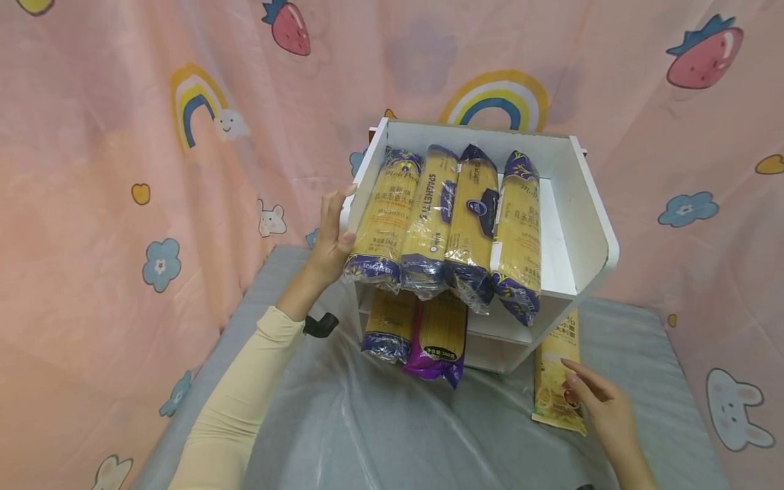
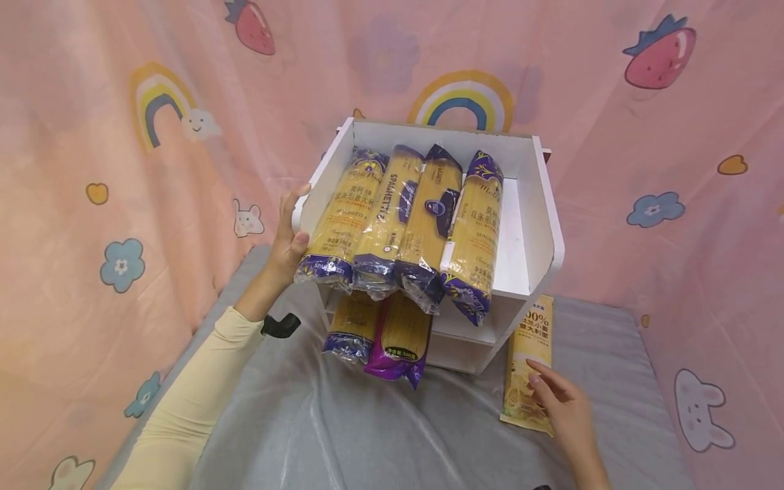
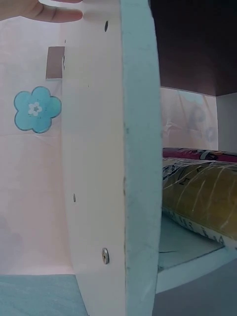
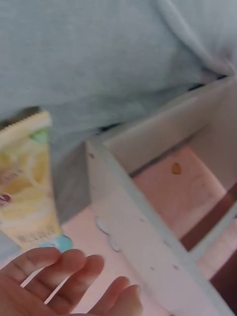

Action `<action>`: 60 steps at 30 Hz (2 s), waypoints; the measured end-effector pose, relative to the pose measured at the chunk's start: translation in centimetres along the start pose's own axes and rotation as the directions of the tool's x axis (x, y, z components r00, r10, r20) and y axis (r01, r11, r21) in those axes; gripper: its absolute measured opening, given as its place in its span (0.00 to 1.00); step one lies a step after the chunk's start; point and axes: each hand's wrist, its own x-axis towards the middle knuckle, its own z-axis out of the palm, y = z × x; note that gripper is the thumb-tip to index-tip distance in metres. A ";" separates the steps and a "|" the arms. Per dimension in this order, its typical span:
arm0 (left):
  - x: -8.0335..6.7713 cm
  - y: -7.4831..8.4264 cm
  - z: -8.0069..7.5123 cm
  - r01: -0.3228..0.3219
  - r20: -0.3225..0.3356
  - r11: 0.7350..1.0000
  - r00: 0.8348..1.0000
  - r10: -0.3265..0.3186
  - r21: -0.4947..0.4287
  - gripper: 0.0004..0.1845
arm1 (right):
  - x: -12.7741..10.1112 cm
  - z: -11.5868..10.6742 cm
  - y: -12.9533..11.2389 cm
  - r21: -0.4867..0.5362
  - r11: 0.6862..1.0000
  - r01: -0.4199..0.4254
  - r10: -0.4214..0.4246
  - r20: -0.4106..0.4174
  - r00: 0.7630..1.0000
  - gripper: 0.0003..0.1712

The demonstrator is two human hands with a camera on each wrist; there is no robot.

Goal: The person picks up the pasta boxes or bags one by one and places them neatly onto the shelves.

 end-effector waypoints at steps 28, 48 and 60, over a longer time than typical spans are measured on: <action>-0.1 0.1 0.0 -0.001 -0.009 1.000 1.000 0.001 -0.001 0.32 | 1.5 2.2 7.0 -0.389 0.901 -0.195 0.168 -0.103 0.980 0.41; -0.2 -0.1 -0.1 0.012 0.012 1.000 1.000 -0.013 0.017 0.32 | 3.4 1.1 6.8 -0.523 0.848 -0.091 0.246 0.235 0.940 0.56; -0.1 -0.2 -0.2 0.005 0.015 1.000 1.000 -0.005 0.023 0.32 | 3.8 0.7 5.8 -0.508 0.857 -0.092 0.237 0.230 0.944 0.58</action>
